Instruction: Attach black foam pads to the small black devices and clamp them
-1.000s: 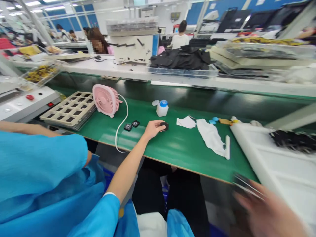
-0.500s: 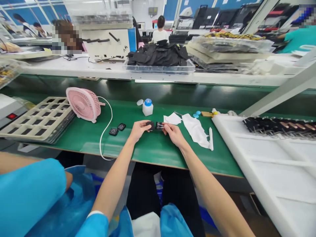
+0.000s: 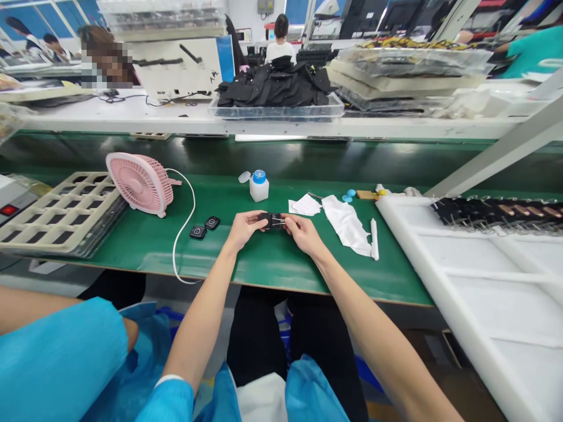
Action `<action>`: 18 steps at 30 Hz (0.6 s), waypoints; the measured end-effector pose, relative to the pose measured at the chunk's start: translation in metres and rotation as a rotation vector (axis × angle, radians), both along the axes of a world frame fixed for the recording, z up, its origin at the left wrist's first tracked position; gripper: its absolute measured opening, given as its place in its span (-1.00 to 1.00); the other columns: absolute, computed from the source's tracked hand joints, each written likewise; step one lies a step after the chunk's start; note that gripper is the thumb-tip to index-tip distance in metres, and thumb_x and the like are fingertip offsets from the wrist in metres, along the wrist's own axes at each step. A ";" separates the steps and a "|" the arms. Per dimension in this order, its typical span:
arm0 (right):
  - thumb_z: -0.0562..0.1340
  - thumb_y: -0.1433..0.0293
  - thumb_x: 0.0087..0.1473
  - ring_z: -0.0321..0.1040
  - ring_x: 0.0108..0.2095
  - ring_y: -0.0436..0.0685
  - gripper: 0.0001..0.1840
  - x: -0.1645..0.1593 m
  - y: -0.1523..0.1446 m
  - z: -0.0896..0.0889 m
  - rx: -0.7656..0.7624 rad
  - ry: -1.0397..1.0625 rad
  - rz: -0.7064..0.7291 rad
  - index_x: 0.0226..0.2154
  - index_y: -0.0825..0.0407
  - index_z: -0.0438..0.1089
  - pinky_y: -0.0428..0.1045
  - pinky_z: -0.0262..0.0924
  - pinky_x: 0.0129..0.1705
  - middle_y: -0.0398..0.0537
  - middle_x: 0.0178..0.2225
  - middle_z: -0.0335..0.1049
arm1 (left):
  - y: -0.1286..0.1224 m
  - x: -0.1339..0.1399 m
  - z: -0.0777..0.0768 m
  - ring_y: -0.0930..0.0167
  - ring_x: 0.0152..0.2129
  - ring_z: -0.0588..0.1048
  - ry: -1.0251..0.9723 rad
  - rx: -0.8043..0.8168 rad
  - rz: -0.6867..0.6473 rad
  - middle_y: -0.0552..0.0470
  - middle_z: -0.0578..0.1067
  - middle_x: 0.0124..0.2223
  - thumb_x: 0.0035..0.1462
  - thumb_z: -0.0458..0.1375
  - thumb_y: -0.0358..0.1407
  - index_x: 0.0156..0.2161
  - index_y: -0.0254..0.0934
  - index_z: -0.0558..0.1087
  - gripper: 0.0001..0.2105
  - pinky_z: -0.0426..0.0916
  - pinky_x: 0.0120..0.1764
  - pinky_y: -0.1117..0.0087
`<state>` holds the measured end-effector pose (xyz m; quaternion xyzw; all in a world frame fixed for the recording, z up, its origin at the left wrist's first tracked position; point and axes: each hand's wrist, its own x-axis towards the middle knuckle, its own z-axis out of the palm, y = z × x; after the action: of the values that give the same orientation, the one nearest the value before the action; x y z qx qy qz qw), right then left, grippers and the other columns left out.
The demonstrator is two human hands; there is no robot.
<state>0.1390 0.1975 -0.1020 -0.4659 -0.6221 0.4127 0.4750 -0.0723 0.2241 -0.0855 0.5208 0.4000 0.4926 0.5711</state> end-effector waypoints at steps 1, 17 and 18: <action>0.17 -0.11 0.25 0.30 -0.40 0.13 -0.29 0.000 0.000 -0.001 0.008 -0.010 -0.001 0.05 0.17 0.56 0.03 0.20 -0.30 0.01 -0.36 0.46 | 0.000 0.000 0.000 0.31 -0.43 0.58 0.000 0.001 -0.005 -0.08 0.65 -0.31 -0.22 0.52 -0.18 -0.20 -0.38 0.66 -0.56 0.50 -0.33 0.30; 0.16 -0.11 0.26 0.31 -0.40 0.13 -0.31 0.000 0.001 0.000 0.004 -0.017 0.021 0.03 0.14 0.55 0.03 0.22 -0.29 -0.02 -0.37 0.46 | 0.001 -0.001 -0.002 0.32 -0.43 0.58 -0.009 -0.023 -0.022 -0.06 0.65 -0.33 -0.25 0.53 -0.22 -0.20 -0.39 0.65 -0.56 0.47 -0.34 0.32; 0.17 -0.11 0.26 0.30 -0.40 0.12 -0.31 -0.001 0.000 0.000 0.006 -0.014 0.025 0.03 0.14 0.56 0.03 0.22 -0.30 -0.02 -0.37 0.45 | 0.002 -0.001 -0.002 0.31 -0.43 0.58 -0.008 -0.023 -0.022 -0.07 0.65 -0.33 -0.25 0.53 -0.21 -0.20 -0.39 0.65 -0.55 0.47 -0.34 0.31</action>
<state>0.1385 0.1979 -0.1018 -0.4595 -0.6325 0.4137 0.4666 -0.0735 0.2257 -0.0875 0.5163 0.3976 0.4837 0.5842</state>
